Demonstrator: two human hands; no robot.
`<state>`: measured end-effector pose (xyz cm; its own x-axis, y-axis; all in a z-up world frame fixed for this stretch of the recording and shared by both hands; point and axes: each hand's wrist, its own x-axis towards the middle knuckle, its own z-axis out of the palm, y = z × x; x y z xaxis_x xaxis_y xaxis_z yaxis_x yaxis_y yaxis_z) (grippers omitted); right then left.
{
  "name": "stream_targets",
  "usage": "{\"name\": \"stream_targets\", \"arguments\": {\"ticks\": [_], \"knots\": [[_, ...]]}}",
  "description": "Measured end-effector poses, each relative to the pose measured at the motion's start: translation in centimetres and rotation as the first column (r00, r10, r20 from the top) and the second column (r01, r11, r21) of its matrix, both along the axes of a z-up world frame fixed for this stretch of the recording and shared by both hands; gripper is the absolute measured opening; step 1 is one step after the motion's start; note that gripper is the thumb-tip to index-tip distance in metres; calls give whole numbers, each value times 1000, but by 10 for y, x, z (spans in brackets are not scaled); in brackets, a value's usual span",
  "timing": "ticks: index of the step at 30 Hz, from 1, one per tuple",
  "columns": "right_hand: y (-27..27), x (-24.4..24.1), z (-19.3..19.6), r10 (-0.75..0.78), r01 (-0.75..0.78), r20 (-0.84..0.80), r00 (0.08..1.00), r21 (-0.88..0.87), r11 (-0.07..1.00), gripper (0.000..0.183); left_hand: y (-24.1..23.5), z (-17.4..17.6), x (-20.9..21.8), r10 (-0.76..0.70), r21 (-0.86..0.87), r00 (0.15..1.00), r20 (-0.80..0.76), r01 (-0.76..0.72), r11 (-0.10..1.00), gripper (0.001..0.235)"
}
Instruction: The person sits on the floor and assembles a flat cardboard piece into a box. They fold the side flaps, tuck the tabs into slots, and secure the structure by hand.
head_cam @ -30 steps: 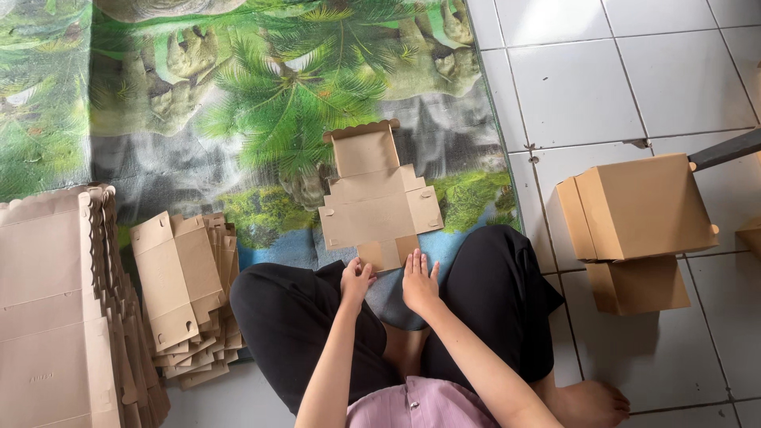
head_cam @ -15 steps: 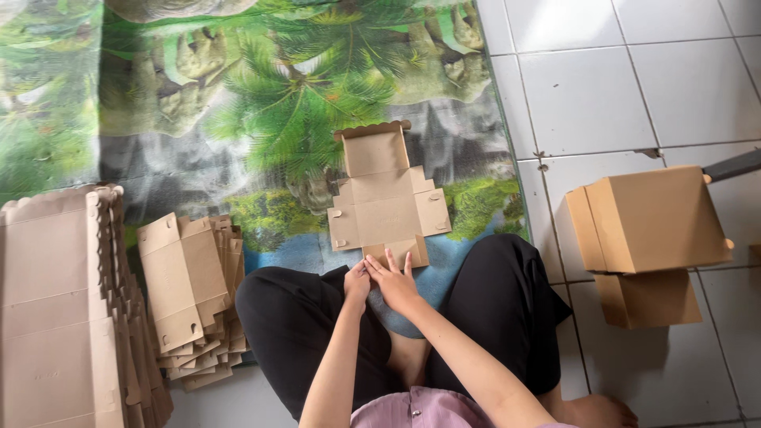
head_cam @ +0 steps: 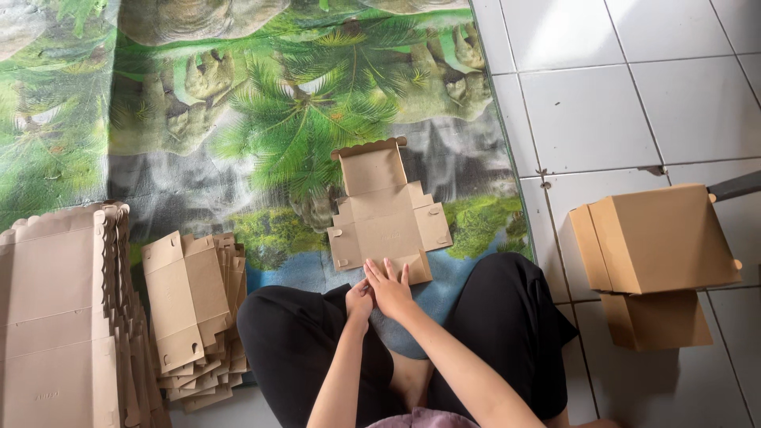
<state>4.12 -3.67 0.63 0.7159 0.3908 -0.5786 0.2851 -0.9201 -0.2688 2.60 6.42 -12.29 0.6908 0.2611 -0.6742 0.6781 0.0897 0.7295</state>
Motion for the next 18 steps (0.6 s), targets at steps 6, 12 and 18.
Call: {"name": "stream_targets", "arguments": {"ticks": [6,12,18], "knots": [[-1,-23,-4,2,-2,-48,999,-6,1000,75,4,-36,1,7,20,999,42,-7,1000,32],[2,-16,0,-24,24,-47,999,1,1000,79,5,0,2,75,-17,997,-6,-75,997,34],[4,3,-22,-119,127,-72,990,121,985,79,-2,24,-2,82,55,996,26,-83,995,34]]}}
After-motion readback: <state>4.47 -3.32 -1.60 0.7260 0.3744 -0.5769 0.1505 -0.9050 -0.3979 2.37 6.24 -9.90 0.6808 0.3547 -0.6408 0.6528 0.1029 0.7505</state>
